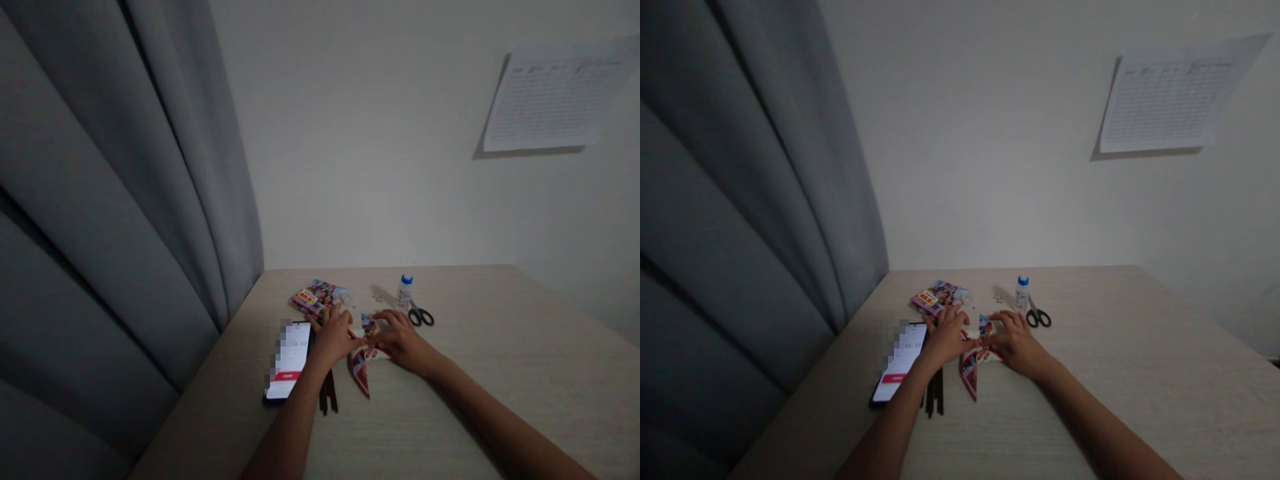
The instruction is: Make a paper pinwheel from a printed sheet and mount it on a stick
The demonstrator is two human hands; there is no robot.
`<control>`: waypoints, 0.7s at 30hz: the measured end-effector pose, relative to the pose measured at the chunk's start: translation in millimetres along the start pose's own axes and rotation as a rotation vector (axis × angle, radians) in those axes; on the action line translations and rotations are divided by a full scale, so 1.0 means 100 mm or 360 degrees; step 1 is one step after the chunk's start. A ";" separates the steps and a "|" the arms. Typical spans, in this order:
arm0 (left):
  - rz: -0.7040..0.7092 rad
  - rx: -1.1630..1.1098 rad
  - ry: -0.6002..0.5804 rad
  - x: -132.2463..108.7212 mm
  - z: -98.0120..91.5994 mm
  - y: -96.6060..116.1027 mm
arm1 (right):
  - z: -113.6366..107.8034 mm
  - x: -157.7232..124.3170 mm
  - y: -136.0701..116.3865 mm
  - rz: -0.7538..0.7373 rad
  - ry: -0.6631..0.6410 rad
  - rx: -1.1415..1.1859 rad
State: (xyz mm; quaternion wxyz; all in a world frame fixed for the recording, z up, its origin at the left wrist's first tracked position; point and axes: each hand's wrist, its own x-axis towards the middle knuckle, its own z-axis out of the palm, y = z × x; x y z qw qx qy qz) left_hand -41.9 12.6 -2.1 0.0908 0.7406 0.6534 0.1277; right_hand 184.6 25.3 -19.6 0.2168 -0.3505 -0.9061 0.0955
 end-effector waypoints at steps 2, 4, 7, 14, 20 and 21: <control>0.0001 0.0000 -0.0001 0.00 -0.01 -0.01 | 0.01 0.00 0.01 -0.0006 -0.0009 -0.0011; -0.0011 -0.0003 -0.0013 0.00 -0.03 -0.01 | 0.02 0.00 0.02 -0.0019 -0.0001 -0.0012; -0.0038 -0.0001 -0.0049 0.00 -0.06 -0.01 | 0.03 0.00 0.02 -0.0029 0.0002 -0.0003; -0.0050 -0.0013 -0.0080 0.01 -0.10 -0.03 | 0.06 0.00 0.05 0.0011 -0.0021 -0.0008; -0.0052 -0.0026 -0.0139 0.00 -0.16 -0.05 | 0.06 0.01 0.07 -0.0063 0.0017 0.0108; -0.0055 -0.0035 -0.0138 0.00 -0.17 -0.05 | 0.05 0.01 0.07 -0.0065 0.0020 0.0140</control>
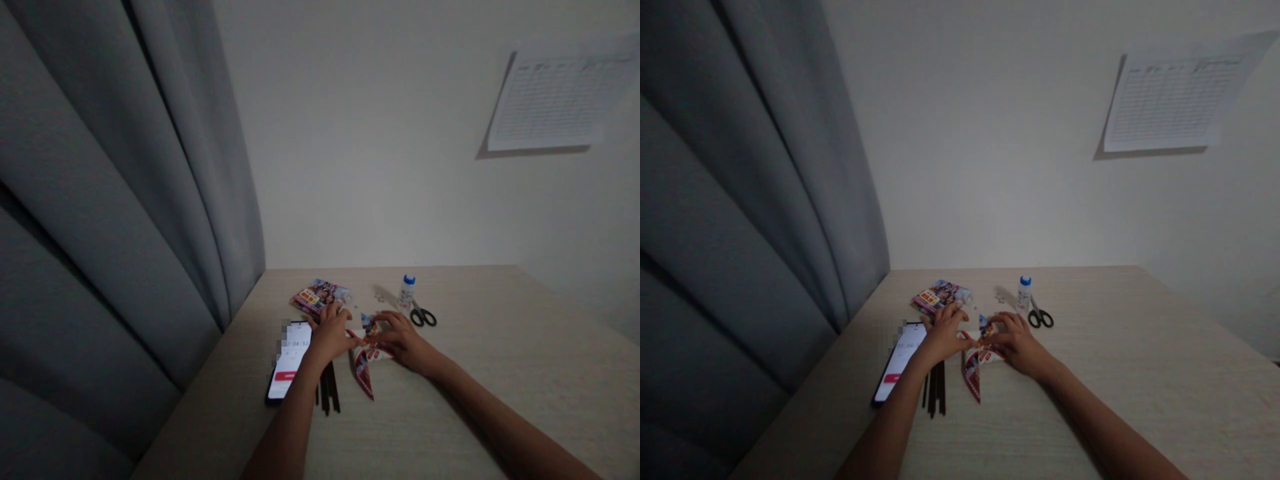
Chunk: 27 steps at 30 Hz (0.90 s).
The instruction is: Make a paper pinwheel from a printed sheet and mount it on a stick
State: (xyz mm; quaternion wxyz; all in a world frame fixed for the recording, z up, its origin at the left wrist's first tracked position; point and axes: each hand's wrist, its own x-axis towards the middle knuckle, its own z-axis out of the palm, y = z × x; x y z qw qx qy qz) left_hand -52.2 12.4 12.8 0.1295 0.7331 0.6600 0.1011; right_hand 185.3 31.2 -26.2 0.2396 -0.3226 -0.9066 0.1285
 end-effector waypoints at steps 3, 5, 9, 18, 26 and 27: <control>-0.0015 -0.0018 0.0002 0.00 -0.03 -0.01 | -0.02 0.01 0.00 0.0009 0.0012 0.0128; -0.0028 -0.0017 -0.0002 0.00 -0.05 -0.01 | -0.02 0.02 0.02 0.0013 0.0039 0.0226; -0.0044 -0.0023 -0.0011 0.00 -0.09 -0.03 | -0.02 0.07 0.06 0.0123 0.0219 0.0369; -0.0067 -0.0075 -0.0003 0.01 -0.12 -0.07 | -0.08 0.45 0.09 0.0242 0.0197 0.0248; -0.0105 -0.0070 -0.0037 0.01 -0.14 -0.06 | 0.19 0.76 0.17 0.0449 0.0266 0.0020; -0.0103 -0.0075 -0.0032 0.01 -0.14 -0.07 | 0.21 0.78 0.17 0.0477 0.0279 0.0012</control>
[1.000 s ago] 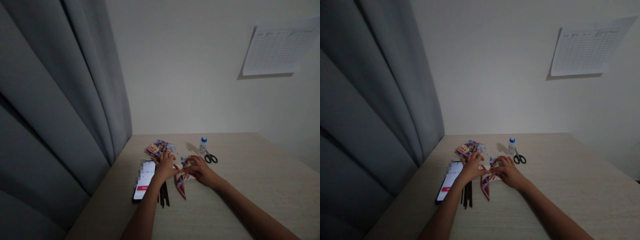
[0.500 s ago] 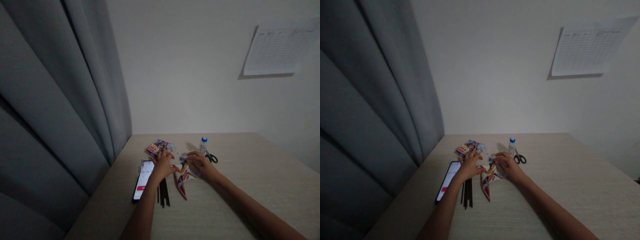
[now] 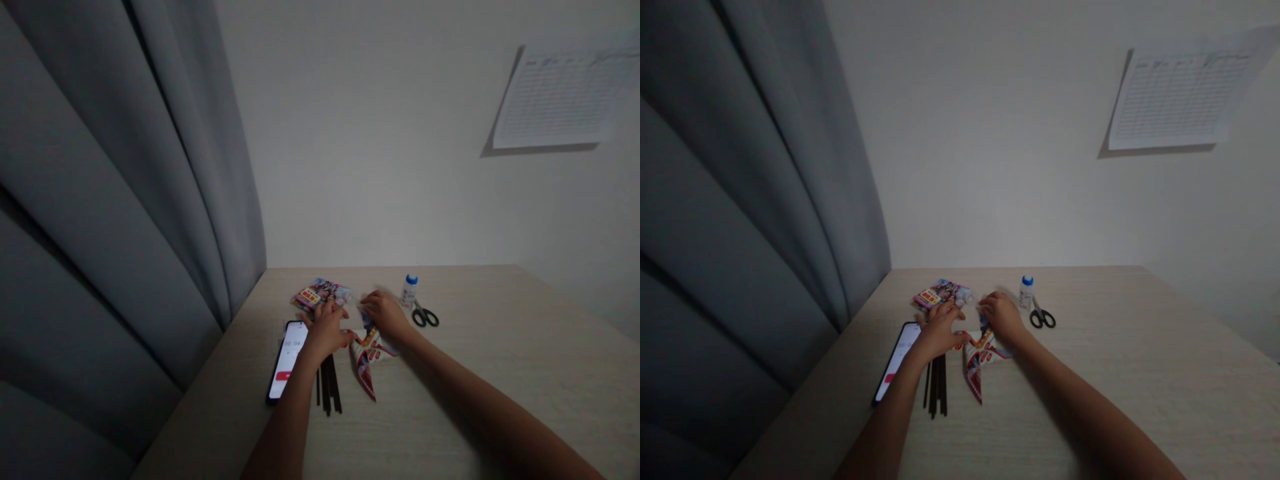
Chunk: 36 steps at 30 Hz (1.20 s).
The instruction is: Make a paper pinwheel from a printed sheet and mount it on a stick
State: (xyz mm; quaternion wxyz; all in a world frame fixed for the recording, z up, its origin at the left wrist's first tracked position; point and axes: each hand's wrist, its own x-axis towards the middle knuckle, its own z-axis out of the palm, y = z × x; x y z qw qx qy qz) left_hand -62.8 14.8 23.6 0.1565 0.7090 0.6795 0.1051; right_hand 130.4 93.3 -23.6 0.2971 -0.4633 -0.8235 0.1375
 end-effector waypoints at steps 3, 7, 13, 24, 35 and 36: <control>0.0008 -0.0016 0.0032 0.01 0.03 -0.02 | 0.07 0.05 -0.02 0.0089 0.0042 -0.0032; 0.0028 -0.0040 0.0060 0.02 0.06 -0.04 | 0.14 0.11 -0.06 0.0177 0.0090 -0.0082; 0.0036 -0.0049 0.0086 0.01 0.07 -0.04 | 0.18 0.14 -0.08 0.0238 0.0111 -0.0114; 0.0079 -0.0145 0.0146 0.03 0.11 -0.03 | 0.03 0.03 -0.08 0.0296 0.0155 0.0108; 0.0391 -0.0372 0.0593 0.08 0.17 0.18 | -0.35 -0.31 -0.05 -0.0011 0.0055 0.0393; 0.0416 -0.0384 0.0625 0.07 0.18 0.20 | -0.36 -0.35 -0.05 -0.0054 0.0046 0.0416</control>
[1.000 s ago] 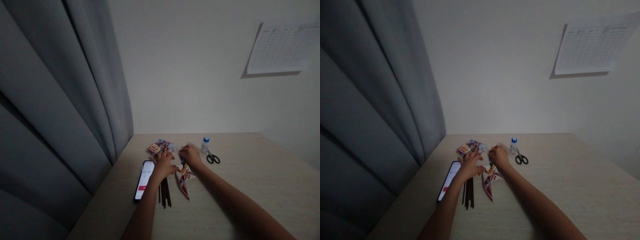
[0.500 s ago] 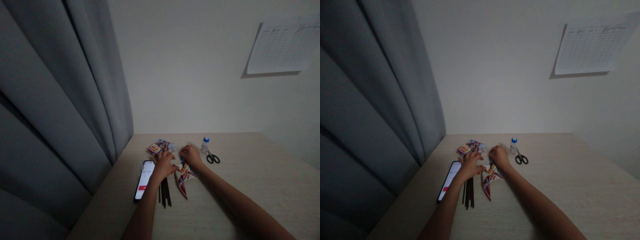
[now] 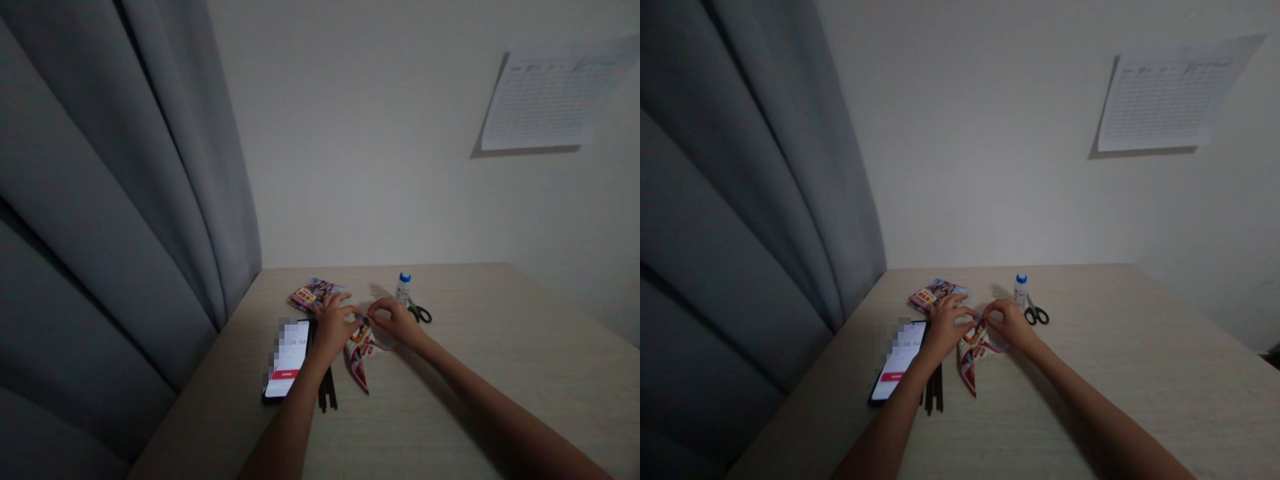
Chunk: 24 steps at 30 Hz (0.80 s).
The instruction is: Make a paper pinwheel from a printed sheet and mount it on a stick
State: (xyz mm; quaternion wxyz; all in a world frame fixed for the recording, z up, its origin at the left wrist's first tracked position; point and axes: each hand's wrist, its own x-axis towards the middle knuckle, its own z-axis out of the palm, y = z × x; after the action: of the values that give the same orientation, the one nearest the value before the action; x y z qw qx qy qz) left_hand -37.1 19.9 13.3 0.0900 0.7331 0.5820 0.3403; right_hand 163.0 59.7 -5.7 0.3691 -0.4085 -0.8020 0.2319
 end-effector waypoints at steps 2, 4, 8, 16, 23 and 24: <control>0.0054 -0.0013 0.0040 -0.02 0.03 0.02 | -0.01 -0.06 0.01 -0.0040 0.0003 0.0041; 0.0101 -0.0016 0.0062 -0.03 0.04 0.04 | 0.00 -0.11 0.03 -0.0054 0.0021 0.0086; 0.0156 -0.0015 0.0090 -0.05 0.05 0.06 | 0.04 -0.15 0.06 -0.0078 -0.0017 0.0217; 0.0193 -0.0019 0.0050 -0.05 0.06 0.03 | 0.06 -0.16 0.03 0.0047 -0.0094 0.0384; 0.0224 0.0033 -0.0006 -0.06 0.04 0.05 | 0.06 -0.16 -0.03 0.0097 -0.0088 0.0466; 0.0221 0.0037 -0.0008 -0.06 0.04 0.06 | 0.06 -0.16 -0.03 0.0103 -0.0091 0.0480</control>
State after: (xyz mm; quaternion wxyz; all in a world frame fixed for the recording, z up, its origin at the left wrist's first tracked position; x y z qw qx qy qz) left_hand -30.5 13.6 11.4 0.0589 0.7736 0.5334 0.3371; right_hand 163.2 44.5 -14.3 0.3956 -0.3672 -0.7547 0.3730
